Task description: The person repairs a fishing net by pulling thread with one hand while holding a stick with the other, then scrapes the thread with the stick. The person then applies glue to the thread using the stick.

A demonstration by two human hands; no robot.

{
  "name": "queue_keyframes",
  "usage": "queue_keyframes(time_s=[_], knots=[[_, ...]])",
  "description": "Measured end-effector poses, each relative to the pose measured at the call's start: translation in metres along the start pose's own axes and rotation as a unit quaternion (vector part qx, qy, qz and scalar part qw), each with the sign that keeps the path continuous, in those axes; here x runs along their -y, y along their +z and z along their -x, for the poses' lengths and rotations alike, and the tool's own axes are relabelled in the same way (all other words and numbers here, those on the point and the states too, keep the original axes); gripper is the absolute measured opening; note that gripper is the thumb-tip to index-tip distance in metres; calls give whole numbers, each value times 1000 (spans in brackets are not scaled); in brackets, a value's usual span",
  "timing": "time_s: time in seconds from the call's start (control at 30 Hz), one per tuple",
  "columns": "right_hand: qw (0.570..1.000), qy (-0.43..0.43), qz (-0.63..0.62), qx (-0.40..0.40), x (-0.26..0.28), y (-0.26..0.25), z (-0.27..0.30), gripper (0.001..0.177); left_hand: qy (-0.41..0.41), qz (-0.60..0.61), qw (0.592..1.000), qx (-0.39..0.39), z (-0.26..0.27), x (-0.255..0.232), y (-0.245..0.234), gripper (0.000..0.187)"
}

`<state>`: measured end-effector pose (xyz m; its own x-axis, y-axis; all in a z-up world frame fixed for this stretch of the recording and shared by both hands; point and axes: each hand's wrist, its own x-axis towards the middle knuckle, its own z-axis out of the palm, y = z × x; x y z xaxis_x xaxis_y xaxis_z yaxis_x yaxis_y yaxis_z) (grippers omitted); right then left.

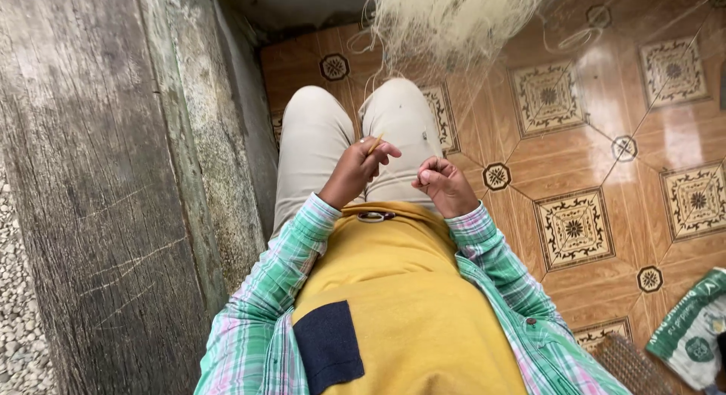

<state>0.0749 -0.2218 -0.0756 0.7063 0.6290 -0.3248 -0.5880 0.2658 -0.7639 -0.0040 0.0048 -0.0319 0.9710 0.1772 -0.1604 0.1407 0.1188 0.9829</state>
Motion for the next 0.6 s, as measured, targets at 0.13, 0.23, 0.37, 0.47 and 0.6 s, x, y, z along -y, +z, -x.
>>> queue_keyframes(time_s=[0.13,0.23,0.37,0.47,0.6], knots=[[998,-5,-58,18,5,-17,-5,16,-56,104,993,15,9,-12,-27,34],[995,-3,-91,42,14,-27,-12,13,-80,118,989,25,14,-15,-63,45],[987,22,-151,55,24,-35,-11,9,-115,146,981,-58,20,6,-106,42],[985,29,-161,59,25,-39,-13,8,-136,64,987,-63,21,22,-130,39],[979,39,-194,49,28,-52,-19,8,-166,23,986,28,34,39,-154,33]])
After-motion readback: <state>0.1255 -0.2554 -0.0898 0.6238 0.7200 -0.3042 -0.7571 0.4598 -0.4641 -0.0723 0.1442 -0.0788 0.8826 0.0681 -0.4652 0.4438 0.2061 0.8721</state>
